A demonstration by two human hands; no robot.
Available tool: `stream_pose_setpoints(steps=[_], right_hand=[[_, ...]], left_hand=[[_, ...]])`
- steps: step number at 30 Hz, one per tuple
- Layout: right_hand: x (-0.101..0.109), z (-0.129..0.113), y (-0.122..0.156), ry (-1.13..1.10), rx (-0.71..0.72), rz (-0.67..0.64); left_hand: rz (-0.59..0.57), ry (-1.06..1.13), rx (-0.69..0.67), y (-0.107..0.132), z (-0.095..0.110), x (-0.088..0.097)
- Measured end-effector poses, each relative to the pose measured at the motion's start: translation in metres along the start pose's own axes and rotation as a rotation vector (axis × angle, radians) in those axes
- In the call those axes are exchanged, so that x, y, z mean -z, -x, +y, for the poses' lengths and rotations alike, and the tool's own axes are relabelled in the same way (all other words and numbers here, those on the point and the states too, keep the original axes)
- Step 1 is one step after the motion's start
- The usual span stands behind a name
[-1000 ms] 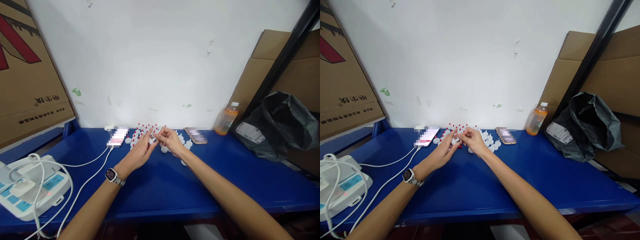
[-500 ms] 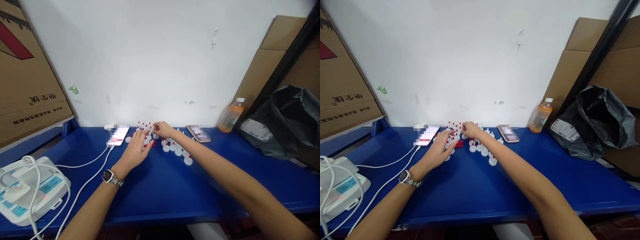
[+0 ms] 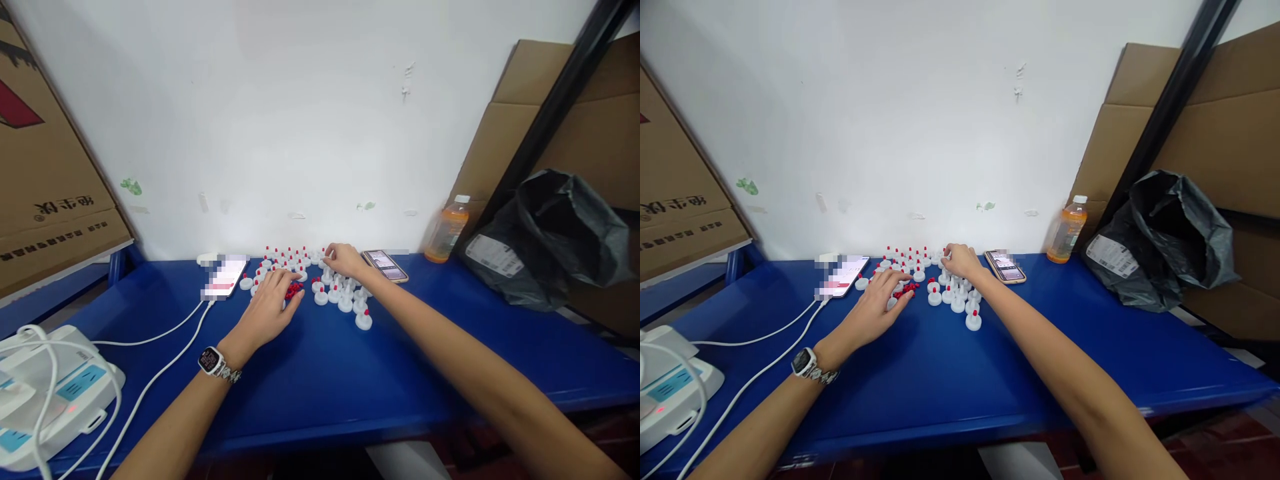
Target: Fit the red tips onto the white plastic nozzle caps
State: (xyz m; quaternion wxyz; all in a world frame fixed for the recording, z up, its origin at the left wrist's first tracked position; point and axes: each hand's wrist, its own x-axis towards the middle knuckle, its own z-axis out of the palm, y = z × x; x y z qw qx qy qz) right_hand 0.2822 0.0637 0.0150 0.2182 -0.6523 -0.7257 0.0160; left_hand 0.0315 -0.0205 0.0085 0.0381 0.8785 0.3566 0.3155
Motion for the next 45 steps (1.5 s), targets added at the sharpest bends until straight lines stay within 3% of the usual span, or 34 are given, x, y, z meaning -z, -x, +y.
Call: stream_pose_setpoints(steps=[9,12,14,17,19,22,25,28,37,45], right_hand=[[0.003,-0.013,-0.006,-0.179,-0.008,0.055],[0.011,-0.03,0.014,-0.52,0.037,0.117],[0.013,-0.043,0.031,-0.79,0.107,0.082],[0.012,-0.058,0.051,-0.939,0.207,0.028],[0.01,-0.06,0.055,-0.867,0.232,0.049],[0.009,-0.057,0.047,-0.482,0.215,0.057],[0.007,-0.056,0.035,0.006,0.209,-0.046],[0.005,-0.062,0.028,0.265,0.203,-0.133],[0.002,-0.075,0.021,0.368,0.058,-0.207],[0.002,-0.069,0.026,0.255,0.108,-0.214]], left_hand=[[-0.002,-0.105,-0.022,-0.015,0.001,0.001],[0.016,-0.132,-0.002,-0.024,-0.002,0.0],[0.038,-0.126,0.003,-0.027,-0.004,-0.002],[0.048,-0.084,-0.015,-0.026,-0.007,-0.006],[0.052,-0.052,-0.032,-0.022,-0.01,-0.006],[0.066,-0.008,-0.039,-0.015,-0.017,-0.004],[0.053,0.038,-0.035,-0.01,-0.021,-0.002],[0.042,0.038,-0.033,-0.009,-0.019,-0.002],[0.036,0.012,-0.037,-0.008,-0.014,-0.004],[0.016,0.009,-0.019,-0.009,-0.012,-0.004]])
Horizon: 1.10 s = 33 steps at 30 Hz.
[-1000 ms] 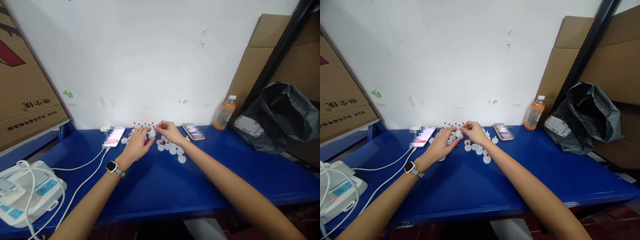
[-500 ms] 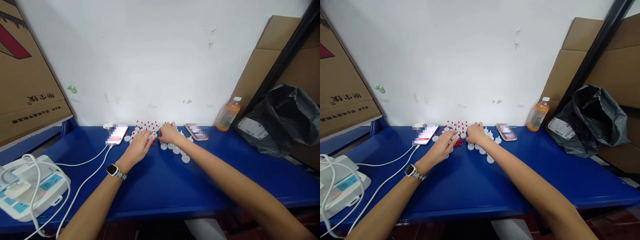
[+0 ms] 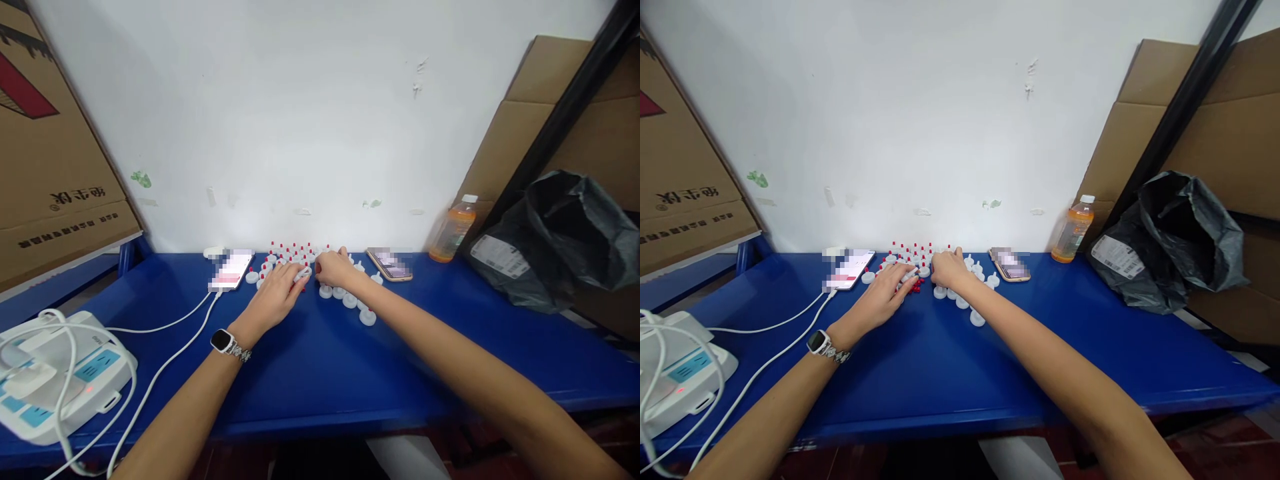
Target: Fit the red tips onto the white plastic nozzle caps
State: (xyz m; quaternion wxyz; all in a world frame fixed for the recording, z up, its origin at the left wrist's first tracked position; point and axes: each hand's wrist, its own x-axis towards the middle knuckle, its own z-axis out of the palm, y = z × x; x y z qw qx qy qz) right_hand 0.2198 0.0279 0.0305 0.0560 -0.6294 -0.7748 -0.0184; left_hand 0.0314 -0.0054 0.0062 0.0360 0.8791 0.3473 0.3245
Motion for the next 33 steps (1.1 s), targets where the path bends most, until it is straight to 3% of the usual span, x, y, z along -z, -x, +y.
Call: stream_pose_setpoints(steps=[8,13,16,20,27,33], right_hand=[[0.0,0.004,0.002,-0.128,0.087,0.077],[-0.001,0.007,0.015,-0.809,0.121,0.301],[-0.007,0.005,0.025,-1.194,0.093,0.327],[-0.013,-0.002,0.035,-1.478,0.07,0.333],[-0.01,-0.013,0.049,-1.639,-0.037,0.336],[-0.011,-0.018,0.051,-1.671,-0.023,0.326]], left_hand=[[0.002,0.013,0.012,0.0,0.002,0.001],[0.002,0.036,0.027,0.0,0.001,0.001],[0.011,0.042,0.028,0.0,0.002,0.001],[0.033,0.045,0.026,0.0,0.005,0.001],[0.005,0.065,0.027,0.001,0.011,0.003],[-0.024,0.064,-0.022,0.001,0.015,0.001]])
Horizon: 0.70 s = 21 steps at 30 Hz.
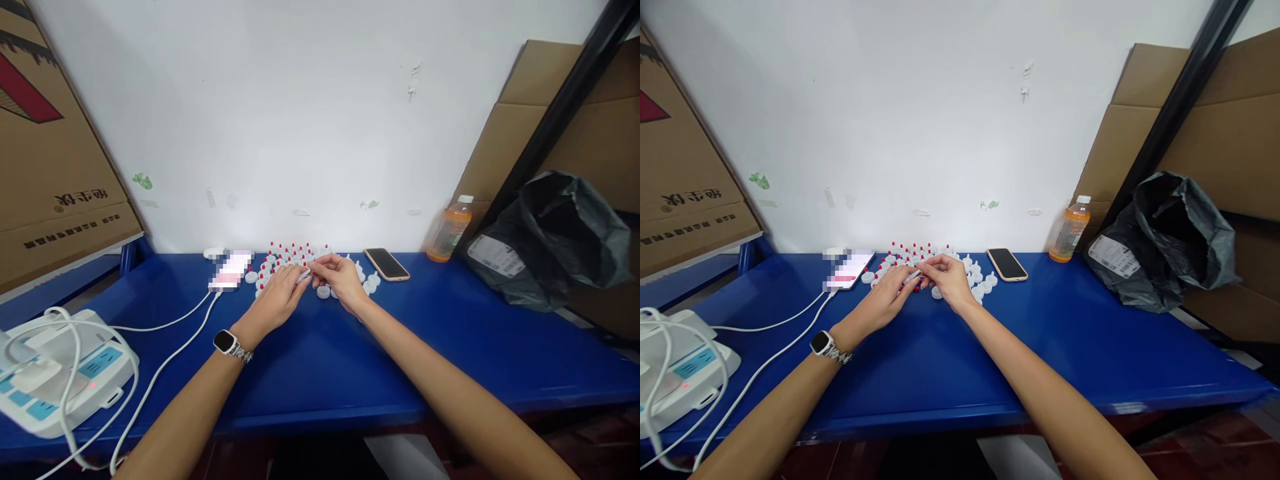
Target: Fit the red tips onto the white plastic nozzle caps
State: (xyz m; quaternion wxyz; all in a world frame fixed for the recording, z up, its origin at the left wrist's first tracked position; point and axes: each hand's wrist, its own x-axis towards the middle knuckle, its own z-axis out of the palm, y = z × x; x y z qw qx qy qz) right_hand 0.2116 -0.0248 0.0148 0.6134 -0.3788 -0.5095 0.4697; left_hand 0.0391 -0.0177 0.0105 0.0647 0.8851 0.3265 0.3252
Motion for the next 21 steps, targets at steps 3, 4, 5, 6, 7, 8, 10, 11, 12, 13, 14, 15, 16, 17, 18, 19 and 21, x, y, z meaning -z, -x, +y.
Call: stream_pose_setpoints(steps=[3,4,5,6,7,8,10,11,12,13,14,15,16,17,18,19,21], right_hand=[[-0.004,0.0,0.001,0.003,0.019,-0.005],[-0.005,0.0,0.002,0.006,0.03,0.001],[-0.006,0.0,0.002,0.011,0.041,0.01],[-0.007,0.0,0.002,0.016,0.052,0.025],[-0.008,0.0,0.001,0.023,0.065,0.044],[-0.008,0.0,0.001,0.031,0.076,0.066],[-0.009,0.0,0.001,0.049,0.096,0.114],[-0.009,0.0,0.0,0.056,0.103,0.134],[-0.01,0.001,0.0,0.06,0.106,0.149],[-0.01,0.002,0.001,0.063,0.106,0.159],[-0.011,0.002,0.001,0.065,0.107,0.166],[-0.013,0.003,0.002,0.065,0.11,0.17],[-0.015,0.004,0.003,0.064,0.116,0.177],[-0.017,0.005,0.004,0.065,0.126,0.186],[-0.019,0.005,0.006,0.07,0.138,0.202],[-0.021,0.004,0.008,0.08,0.15,0.222],[-0.024,0.002,0.011,0.11,0.179,0.251]], left_hand=[[-0.023,-0.029,-0.013,0.001,0.003,-0.001],[-0.025,-0.036,-0.015,0.001,0.003,-0.001],[-0.025,-0.041,-0.018,0.002,0.004,-0.001],[-0.022,-0.043,-0.022,0.002,0.004,-0.001],[-0.015,-0.043,-0.025,0.002,0.005,-0.001],[-0.006,-0.042,-0.028,0.002,0.005,-0.001],[0.001,-0.039,-0.034,0.002,0.006,-0.001],[-0.002,-0.037,-0.034,0.002,0.007,-0.002],[-0.01,-0.038,-0.034,0.002,0.007,-0.002],[-0.017,-0.04,-0.033,0.002,0.008,-0.002],[-0.019,-0.045,-0.028,0.002,0.009,-0.002],[-0.018,-0.052,-0.02,0.003,0.009,-0.003],[-0.011,-0.057,-0.012,0.003,0.01,-0.004],[-0.002,-0.057,-0.002,0.003,0.01,-0.004],[0.009,-0.051,0.007,0.003,0.01,-0.005],[0.024,-0.039,0.014,0.003,0.01,-0.006],[0.061,-0.003,0.016,0.002,0.009,-0.008]])
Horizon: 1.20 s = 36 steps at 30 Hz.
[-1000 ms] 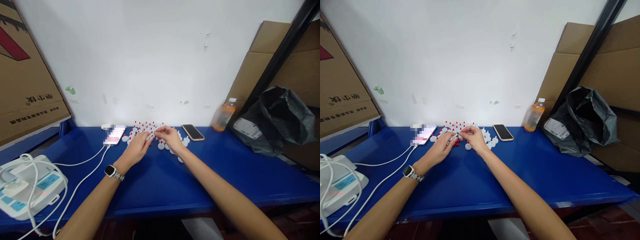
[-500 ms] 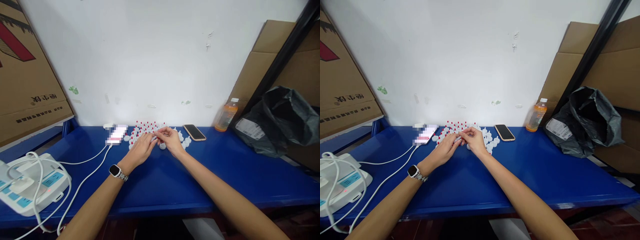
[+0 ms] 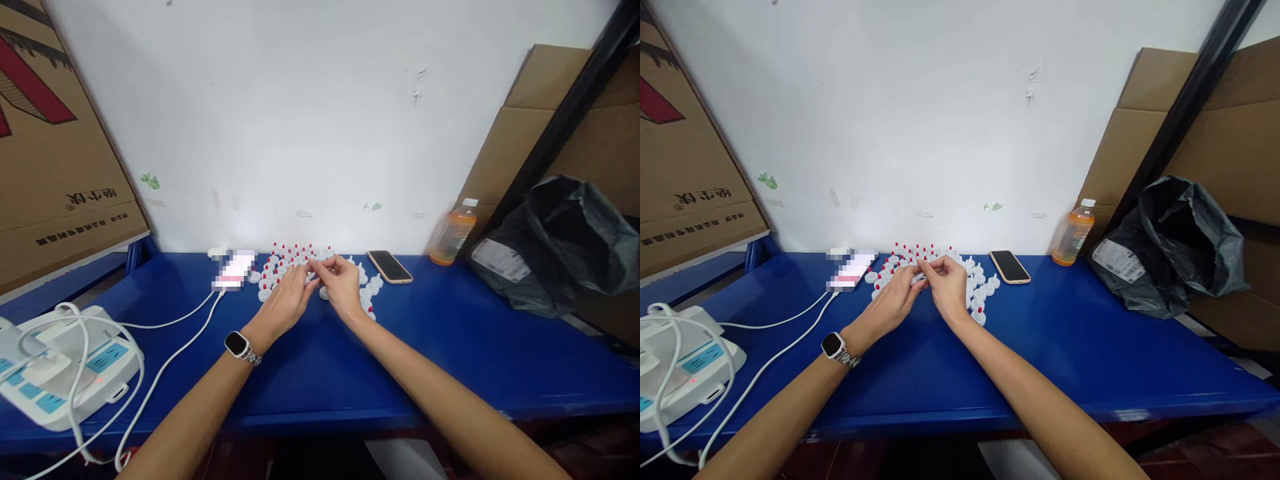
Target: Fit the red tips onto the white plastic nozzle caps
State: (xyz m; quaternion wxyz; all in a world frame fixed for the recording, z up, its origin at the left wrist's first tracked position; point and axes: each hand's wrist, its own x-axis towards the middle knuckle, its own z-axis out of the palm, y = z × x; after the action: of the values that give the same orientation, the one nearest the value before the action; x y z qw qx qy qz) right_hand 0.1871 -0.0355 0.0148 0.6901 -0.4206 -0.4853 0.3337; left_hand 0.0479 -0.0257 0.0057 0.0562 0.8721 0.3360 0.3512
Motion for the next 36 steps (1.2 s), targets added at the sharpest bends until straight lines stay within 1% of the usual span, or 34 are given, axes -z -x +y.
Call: stream_pose_setpoints(steps=[2,4,5,10,14,19,22,26,29,33,36], right_hand=[[0.001,-0.003,0.001,0.034,0.042,-0.027],[0.006,-0.005,0.0,0.045,0.06,-0.109],[0.009,-0.005,-0.002,0.038,0.045,-0.156],[0.022,0.0,-0.011,-0.095,-0.152,-0.352],[0.028,-0.001,-0.015,-0.174,-0.186,-0.404],[0.033,-0.01,-0.017,-0.132,-0.194,-0.489],[0.034,-0.01,-0.015,-0.115,-0.192,-0.551],[0.033,-0.003,-0.014,-0.124,-0.174,-0.553],[0.033,0.0,-0.013,-0.127,-0.171,-0.554],[0.033,-0.004,-0.013,-0.1,-0.181,-0.592],[0.034,-0.01,-0.02,-0.044,-0.161,-0.581]], left_hand=[[0.042,0.033,0.005,-0.001,-0.002,-0.001],[0.065,0.046,0.016,-0.001,-0.004,-0.001],[0.065,0.048,0.022,0.0,-0.006,-0.001],[-0.04,0.069,-0.007,0.004,-0.008,0.004],[-0.07,0.019,-0.03,0.005,-0.004,0.008],[-0.067,-0.055,-0.097,0.005,-0.003,0.01],[-0.087,-0.069,-0.107,0.006,-0.007,0.011],[-0.134,-0.015,-0.05,0.007,-0.012,0.01],[-0.194,0.111,0.032,0.008,-0.013,0.01],[-0.252,0.282,0.122,0.007,-0.006,0.009],[-0.249,0.301,0.186,0.004,-0.002,0.007]])
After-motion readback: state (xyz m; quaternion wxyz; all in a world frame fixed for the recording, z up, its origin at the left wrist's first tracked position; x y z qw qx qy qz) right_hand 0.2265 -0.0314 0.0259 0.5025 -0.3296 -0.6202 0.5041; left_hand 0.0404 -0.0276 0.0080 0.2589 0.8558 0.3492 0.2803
